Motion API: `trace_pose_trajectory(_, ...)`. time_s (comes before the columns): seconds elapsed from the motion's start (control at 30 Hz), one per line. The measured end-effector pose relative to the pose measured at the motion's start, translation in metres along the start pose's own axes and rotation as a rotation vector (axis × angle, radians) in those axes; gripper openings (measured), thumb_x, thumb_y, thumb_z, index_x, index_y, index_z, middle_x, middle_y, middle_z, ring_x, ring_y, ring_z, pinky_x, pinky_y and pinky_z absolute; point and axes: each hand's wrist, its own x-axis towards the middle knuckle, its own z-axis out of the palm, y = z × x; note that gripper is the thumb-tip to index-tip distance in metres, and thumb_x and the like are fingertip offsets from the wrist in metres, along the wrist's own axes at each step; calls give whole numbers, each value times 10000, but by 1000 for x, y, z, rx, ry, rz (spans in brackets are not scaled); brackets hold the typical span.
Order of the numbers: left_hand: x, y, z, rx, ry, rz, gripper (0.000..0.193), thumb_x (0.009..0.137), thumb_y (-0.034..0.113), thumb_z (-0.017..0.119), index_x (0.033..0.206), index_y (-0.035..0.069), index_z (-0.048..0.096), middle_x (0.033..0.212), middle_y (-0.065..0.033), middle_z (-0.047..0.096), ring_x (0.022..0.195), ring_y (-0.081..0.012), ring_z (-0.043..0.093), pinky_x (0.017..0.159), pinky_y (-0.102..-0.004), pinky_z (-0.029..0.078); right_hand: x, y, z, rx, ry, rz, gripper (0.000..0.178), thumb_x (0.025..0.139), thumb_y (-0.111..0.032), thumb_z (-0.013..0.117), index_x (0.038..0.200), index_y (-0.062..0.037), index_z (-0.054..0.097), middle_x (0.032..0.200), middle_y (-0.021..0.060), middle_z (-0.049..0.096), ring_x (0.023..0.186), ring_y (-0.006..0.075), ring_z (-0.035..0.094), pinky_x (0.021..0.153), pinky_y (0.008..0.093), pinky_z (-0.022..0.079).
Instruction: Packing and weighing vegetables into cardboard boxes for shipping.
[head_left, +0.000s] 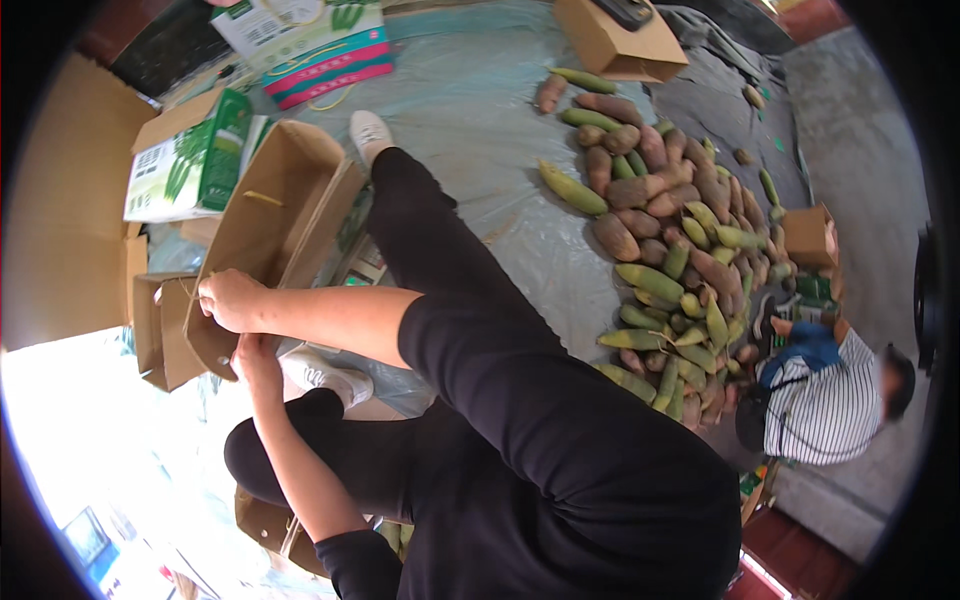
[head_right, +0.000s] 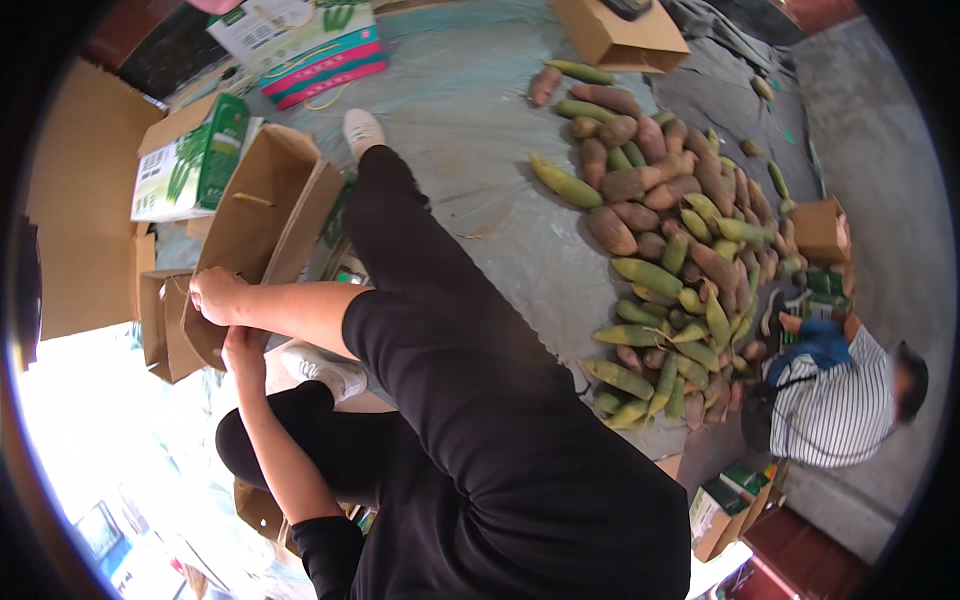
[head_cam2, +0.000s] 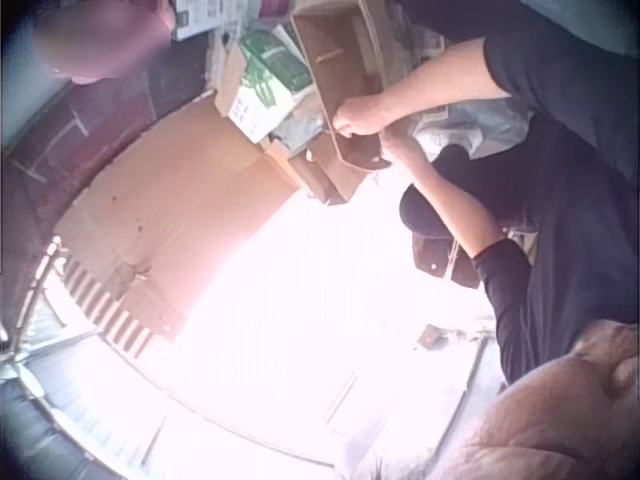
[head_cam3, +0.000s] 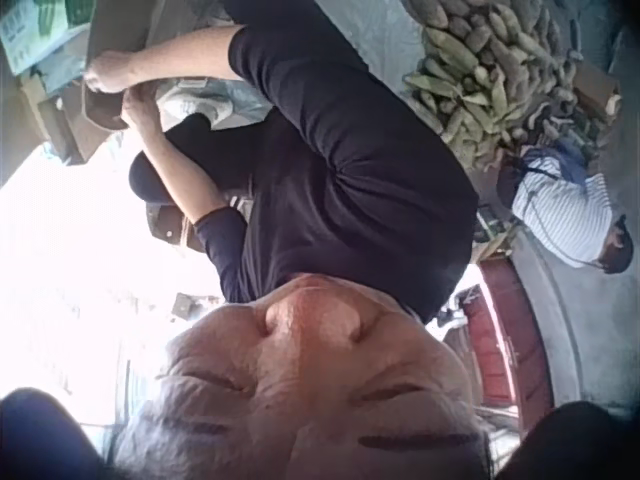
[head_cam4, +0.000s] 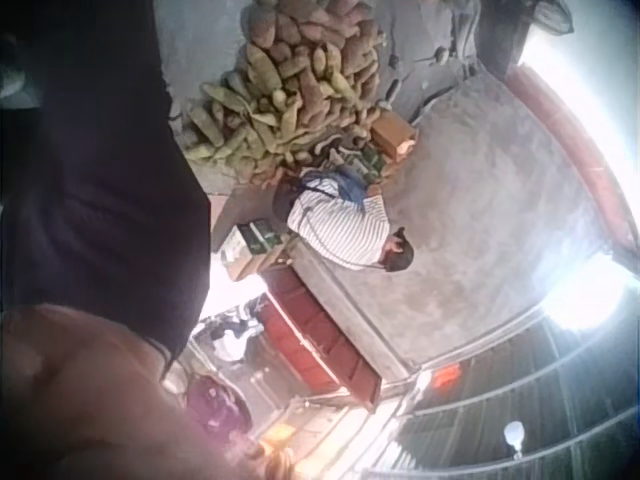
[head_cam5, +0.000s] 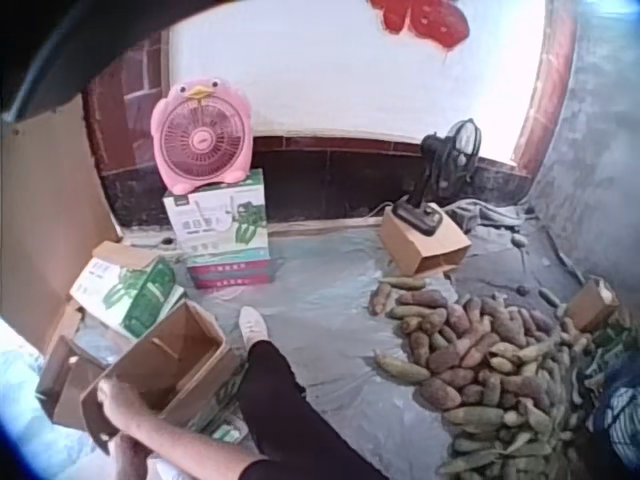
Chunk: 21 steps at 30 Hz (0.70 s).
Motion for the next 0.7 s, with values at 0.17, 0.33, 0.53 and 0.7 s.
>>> trace_pose_trajectory(0.17,7,3,-1,173,6,189,211,746,-15,548,952,32,559,871,-166,601,830,-363,590,712,-413,461,-8,9,-73,-268,103,86,125,717,-27,501,741,-36,623,761,148,644,771,319,626,698,394,488)
trace_pose_trajectory(0.33,6,-1,-5,159,-37,98,244,775,-8,546,1015,26,577,942,-182,615,874,-355,599,750,-401,464,-58,-28,-166,-152,209,-209,126,777,-126,563,818,-50,654,804,146,652,772,288,633,694,367,491)
trace_pose_trajectory(0.53,1,4,-8,226,37,101,259,805,11,539,1060,-28,559,1001,-197,611,928,-351,593,805,-392,455,-160,25,-277,22,424,222,116,826,-88,567,901,-41,642,721,50,614,672,110,561,609,270,460)
trace_pose_trajectory(0.7,10,3,7,219,-15,124,227,815,21,529,1038,-10,559,966,-197,607,894,-352,589,774,-397,455,-329,136,-357,-704,637,534,140,770,-119,573,879,-68,642,841,157,644,811,328,615,707,408,481)
